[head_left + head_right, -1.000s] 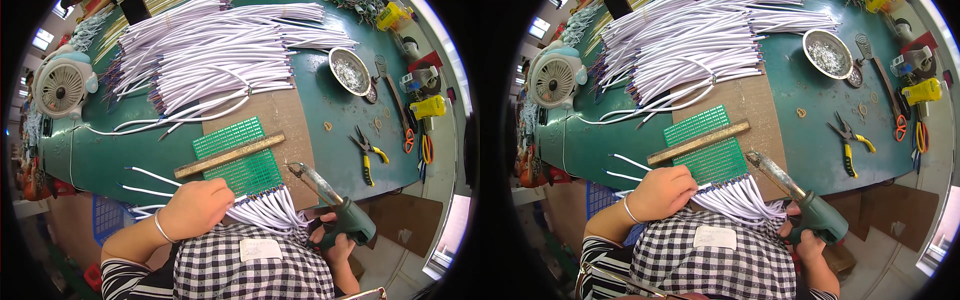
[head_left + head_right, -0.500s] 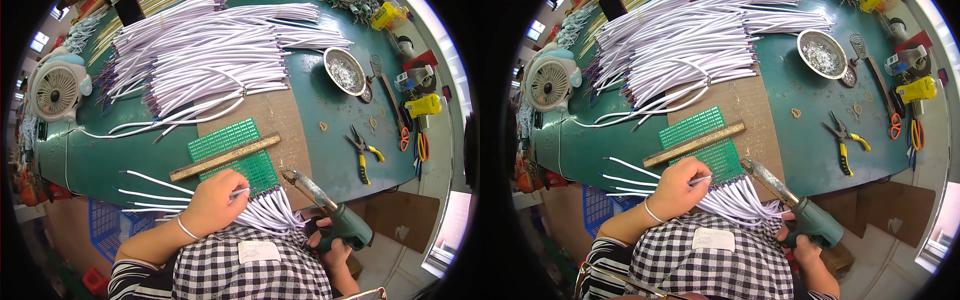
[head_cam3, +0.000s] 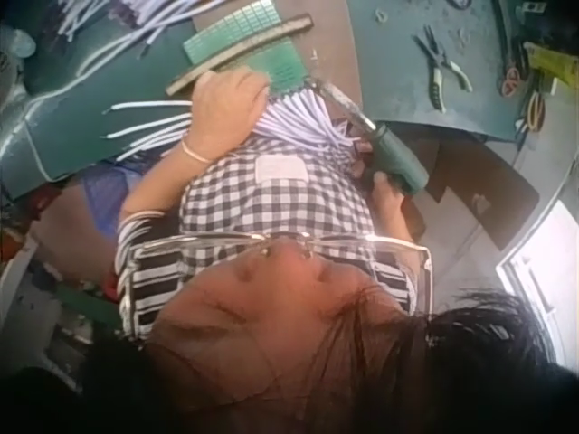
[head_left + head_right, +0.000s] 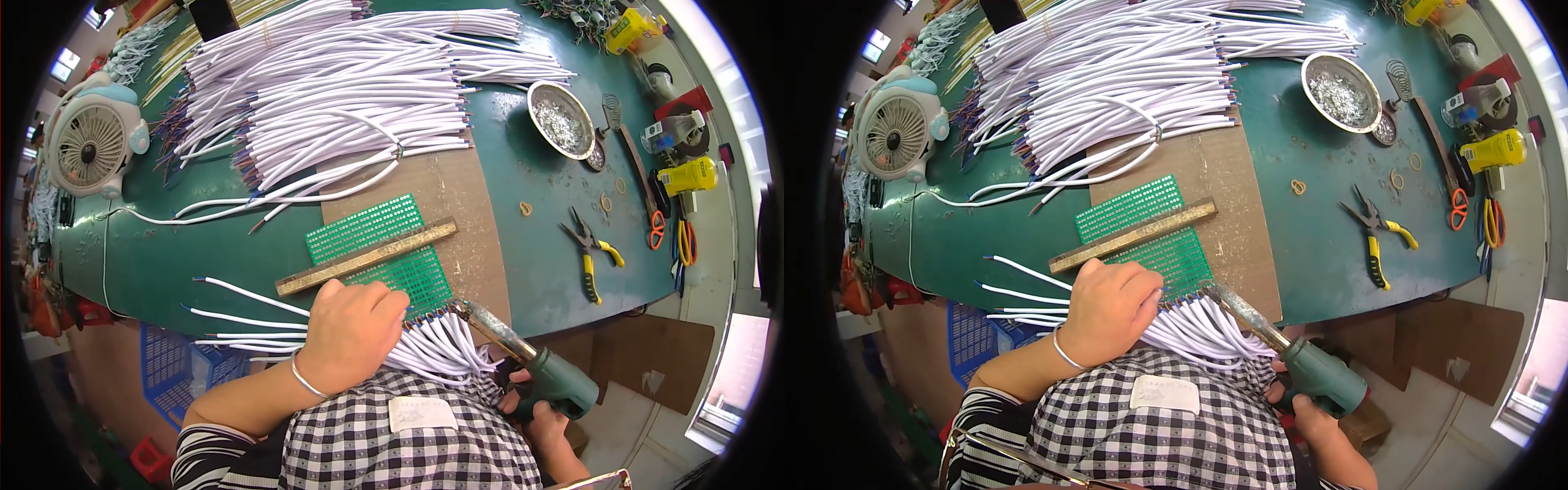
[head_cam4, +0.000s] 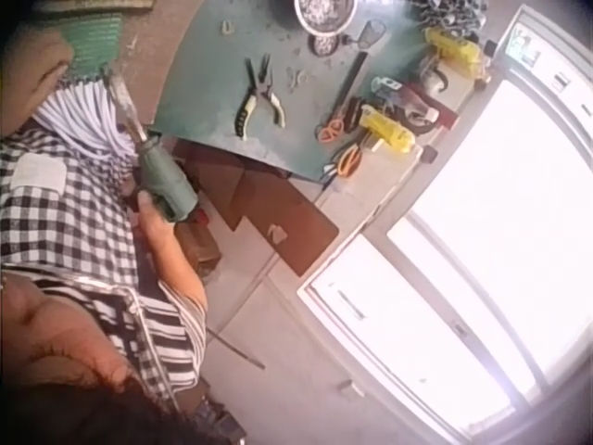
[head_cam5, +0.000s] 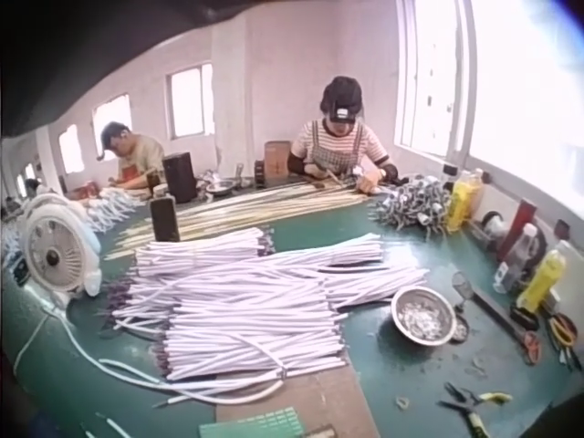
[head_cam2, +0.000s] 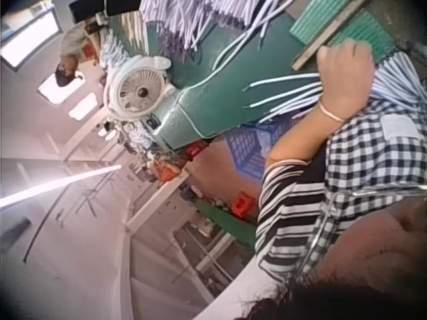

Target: The person solders wires onto a green circuit board with a handheld heat tool, lifts the board, places a metal bar over it, and solders additional wires into the board one by one.

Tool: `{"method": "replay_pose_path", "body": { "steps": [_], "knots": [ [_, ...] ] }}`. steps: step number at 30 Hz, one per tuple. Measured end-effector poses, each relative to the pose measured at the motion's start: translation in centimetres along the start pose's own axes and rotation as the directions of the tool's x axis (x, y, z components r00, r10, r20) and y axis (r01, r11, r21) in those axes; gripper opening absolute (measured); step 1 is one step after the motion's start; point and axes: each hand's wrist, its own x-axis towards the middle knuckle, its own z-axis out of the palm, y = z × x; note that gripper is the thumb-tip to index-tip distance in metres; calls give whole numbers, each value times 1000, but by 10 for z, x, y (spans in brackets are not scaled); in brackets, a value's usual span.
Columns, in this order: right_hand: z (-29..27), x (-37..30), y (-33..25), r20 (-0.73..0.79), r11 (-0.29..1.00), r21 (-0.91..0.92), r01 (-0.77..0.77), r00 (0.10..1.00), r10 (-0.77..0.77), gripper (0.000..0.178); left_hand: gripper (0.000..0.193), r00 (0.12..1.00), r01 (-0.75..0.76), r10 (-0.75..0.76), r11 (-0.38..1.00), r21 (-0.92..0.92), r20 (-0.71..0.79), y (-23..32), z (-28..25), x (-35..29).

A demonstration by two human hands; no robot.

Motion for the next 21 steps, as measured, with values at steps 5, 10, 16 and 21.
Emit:
{"method": "replay_pose_path", "body": {
  "steps": [5, 10, 16, 21],
  "knots": [
    [1, -1, -2, 15, 1000, 10, -6, 1000, 6, 60, 9, 1000, 13, -10, 996, -87, 27, 1, -8, 1],
    [6, -10, 0, -13, 999, 6, -46, 999, 46, 56, 11, 996, 82, -79, 984, -157, 28, 1, 4, 0],
    [12, -11, -4, -80, 985, -101, -140, 988, 132, 72, 12, 998, -2, 0, 999, -39, -65, 0, 16, 2],
    [-1, -4, 3, 7, 939, -343, -6, 1000, 9, 29, 11, 999, 12, -13, 999, -31, -51, 2, 20, 1]
  ]
}}
